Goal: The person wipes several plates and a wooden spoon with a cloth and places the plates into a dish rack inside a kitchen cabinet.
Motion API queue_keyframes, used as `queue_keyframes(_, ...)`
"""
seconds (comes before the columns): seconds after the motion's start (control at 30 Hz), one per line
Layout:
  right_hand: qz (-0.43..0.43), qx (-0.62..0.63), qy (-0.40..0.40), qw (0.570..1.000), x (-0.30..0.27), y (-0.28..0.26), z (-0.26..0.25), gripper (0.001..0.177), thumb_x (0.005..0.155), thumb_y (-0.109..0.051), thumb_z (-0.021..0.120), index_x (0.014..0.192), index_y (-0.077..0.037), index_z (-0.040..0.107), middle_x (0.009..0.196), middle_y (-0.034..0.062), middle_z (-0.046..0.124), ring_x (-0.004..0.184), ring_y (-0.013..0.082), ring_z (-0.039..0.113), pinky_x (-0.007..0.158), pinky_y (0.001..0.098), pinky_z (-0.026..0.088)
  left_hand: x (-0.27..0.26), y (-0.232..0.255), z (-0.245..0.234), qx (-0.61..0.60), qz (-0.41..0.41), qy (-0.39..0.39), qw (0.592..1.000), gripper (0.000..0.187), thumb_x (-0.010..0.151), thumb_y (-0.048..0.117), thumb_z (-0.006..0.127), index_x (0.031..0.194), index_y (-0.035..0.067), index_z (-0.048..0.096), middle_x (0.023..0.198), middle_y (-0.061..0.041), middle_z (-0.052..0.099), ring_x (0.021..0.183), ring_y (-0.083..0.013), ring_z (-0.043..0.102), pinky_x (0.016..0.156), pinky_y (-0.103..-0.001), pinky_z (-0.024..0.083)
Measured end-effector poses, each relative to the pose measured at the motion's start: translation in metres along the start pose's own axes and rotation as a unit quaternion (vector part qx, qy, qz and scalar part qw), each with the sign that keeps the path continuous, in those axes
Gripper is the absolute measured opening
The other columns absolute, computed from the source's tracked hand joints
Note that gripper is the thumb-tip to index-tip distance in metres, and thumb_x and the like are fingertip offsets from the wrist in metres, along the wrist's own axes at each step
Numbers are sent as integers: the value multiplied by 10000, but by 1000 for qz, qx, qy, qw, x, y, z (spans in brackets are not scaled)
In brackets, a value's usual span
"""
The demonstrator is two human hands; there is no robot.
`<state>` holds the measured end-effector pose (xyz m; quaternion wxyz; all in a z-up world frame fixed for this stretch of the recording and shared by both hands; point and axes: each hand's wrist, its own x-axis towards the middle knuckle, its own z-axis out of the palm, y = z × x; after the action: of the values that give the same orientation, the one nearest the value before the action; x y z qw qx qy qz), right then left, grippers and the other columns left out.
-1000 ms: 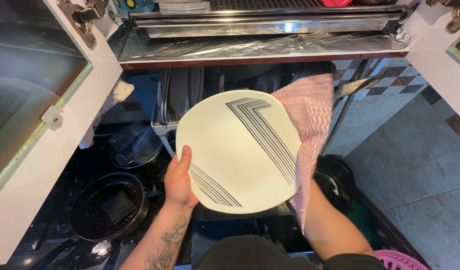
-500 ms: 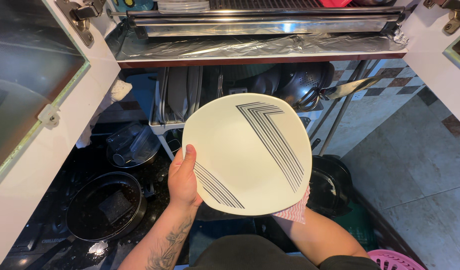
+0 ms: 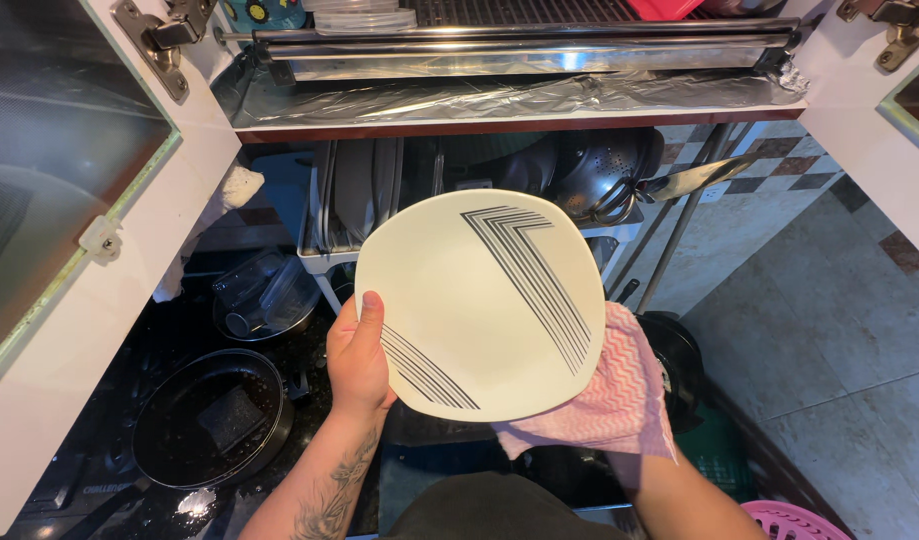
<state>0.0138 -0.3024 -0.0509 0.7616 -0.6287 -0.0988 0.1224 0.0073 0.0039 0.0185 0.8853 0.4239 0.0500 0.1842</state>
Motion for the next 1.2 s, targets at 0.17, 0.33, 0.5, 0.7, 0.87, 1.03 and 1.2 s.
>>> queue_keyframes(0.17, 33, 0, 5, 999, -12, 4, -9, 425, 991, -300, 573, 1205, 47, 696, 1046, 153, 744, 885, 215, 679, 772, 372, 545, -6, 8, 9, 33, 23, -11, 999, 216, 1053, 196, 597, 956, 4, 622, 714, -167, 696, 643, -186, 725, 604, -364, 644)
queue_keyframes(0.33, -32, -31, -3, 999, -27, -45, 7, 266, 1007, -217, 597, 963, 5, 736, 813, 93, 746, 718, 150, 683, 667, 310, 547, -4, 4, 6, 87, 6, -54, 995, 264, 993, 239, 630, 1066, -13, 660, 885, -143, 698, 786, -188, 671, 684, -350, 601)
queue_keyframes(0.5, -167, -166, -35, 971, -34, -67, -22, 287, 990, -90, 626, 743, -41, 765, 651, 81, 761, 680, 105, 655, 629, 299, 563, 2, -5, 12, 123, 23, -125, 984, 218, 1029, 156, 639, 859, 20, 656, 597, -109, 647, 539, -120, 636, 509, -274, 570)
queue_keyframes(0.7, -190, -235, -57, 952, -55, -59, -63, 202, 940, -88, 649, 917, 0, 829, 853, 142, 837, 861, 214, 758, 766, 457, 601, -9, 9, 53, 163, 38, -195, 966, 231, 979, 141, 697, 775, 39, 663, 527, -92, 639, 492, -91, 605, 444, -236, 516)
queue_keyframes(0.87, -216, -229, -32, 949, -70, -82, -53, 214, 929, -62, 633, 983, 18, 824, 910, 167, 821, 925, 254, 757, 814, 512, 587, -14, 14, 80, 191, 50, -199, 960, 269, 915, 128, 788, 696, 59, 647, 503, -50, 605, 517, -62, 527, 474, -212, 465)
queue_keyframes(1.03, -225, -210, 14, 951, -88, -63, -71, 195, 901, -57, 668, 988, 24, 824, 938, 164, 831, 950, 253, 749, 826, 515, 586, -3, -2, 85, 236, 67, -217, 945, 322, 897, 158, 815, 657, 65, 622, 464, -50, 564, 520, -66, 470, 471, -204, 404)
queue_keyframes(1.2, -250, -229, 77, 938, -95, -120, -38, 195, 886, -33, 665, 997, 29, 814, 939, 166, 825, 954, 263, 759, 864, 514, 579, 1, -6, 104, 294, 100, -215, 926, 390, 885, 243, 838, 644, 97, 569, 445, -43, 510, 522, -72, 410, 471, -224, 349)
